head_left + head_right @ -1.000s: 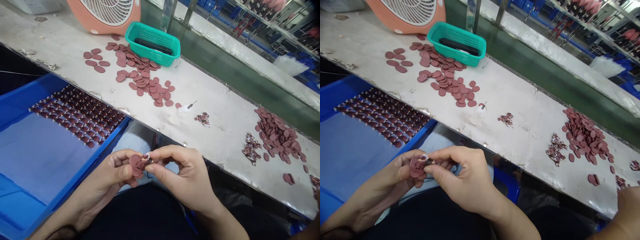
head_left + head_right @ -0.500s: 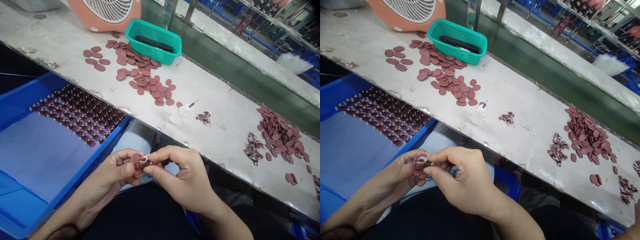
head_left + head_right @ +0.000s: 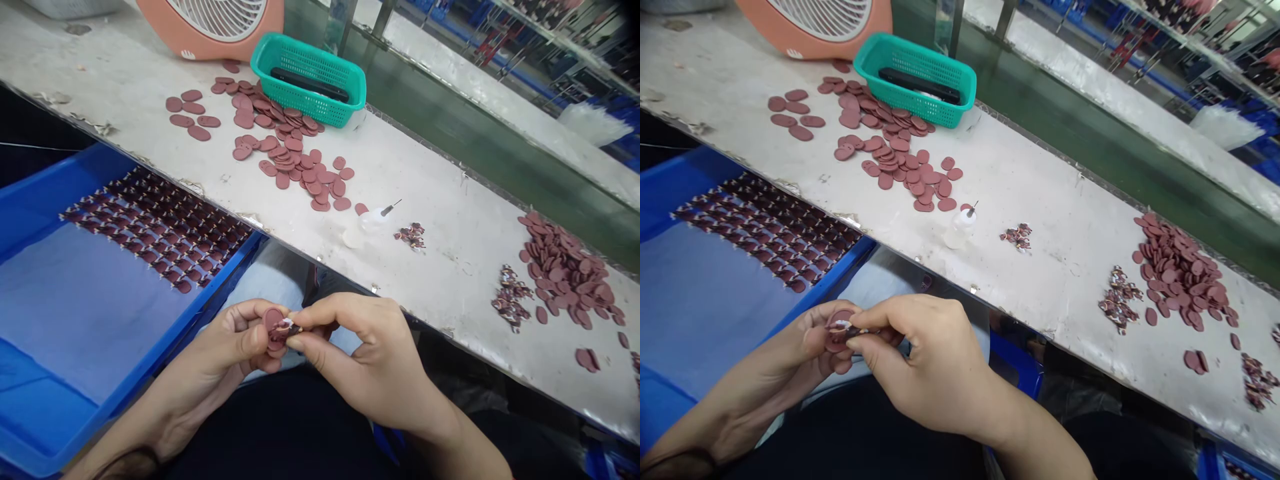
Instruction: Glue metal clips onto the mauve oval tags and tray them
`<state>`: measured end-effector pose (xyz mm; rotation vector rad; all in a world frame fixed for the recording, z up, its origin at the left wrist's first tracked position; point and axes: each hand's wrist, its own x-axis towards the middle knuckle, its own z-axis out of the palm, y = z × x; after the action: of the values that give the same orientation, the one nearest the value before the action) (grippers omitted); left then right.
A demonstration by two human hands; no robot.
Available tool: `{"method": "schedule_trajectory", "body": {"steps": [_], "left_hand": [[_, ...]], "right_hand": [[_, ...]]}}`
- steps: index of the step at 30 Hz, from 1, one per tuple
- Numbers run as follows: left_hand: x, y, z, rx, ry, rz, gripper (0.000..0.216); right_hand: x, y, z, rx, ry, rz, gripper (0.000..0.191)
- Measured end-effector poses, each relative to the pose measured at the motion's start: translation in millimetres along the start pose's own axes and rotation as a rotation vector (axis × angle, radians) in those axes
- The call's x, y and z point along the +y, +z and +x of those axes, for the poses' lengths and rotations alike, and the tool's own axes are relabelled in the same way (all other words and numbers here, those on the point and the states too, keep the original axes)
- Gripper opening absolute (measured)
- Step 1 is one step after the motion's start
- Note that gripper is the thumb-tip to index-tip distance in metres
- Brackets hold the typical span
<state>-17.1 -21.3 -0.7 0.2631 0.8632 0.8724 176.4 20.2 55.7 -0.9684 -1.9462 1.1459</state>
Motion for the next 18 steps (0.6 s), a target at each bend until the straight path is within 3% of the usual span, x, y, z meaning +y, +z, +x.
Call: {"method": "schedule_trajectory", "body": {"steps": [18], "left_hand": [[-2,16,-5,0.056,0.041,-0.076,0.037]], "right_hand": [[-2,1,0,-0.004,-0.102,-0.061,0.014]]}}
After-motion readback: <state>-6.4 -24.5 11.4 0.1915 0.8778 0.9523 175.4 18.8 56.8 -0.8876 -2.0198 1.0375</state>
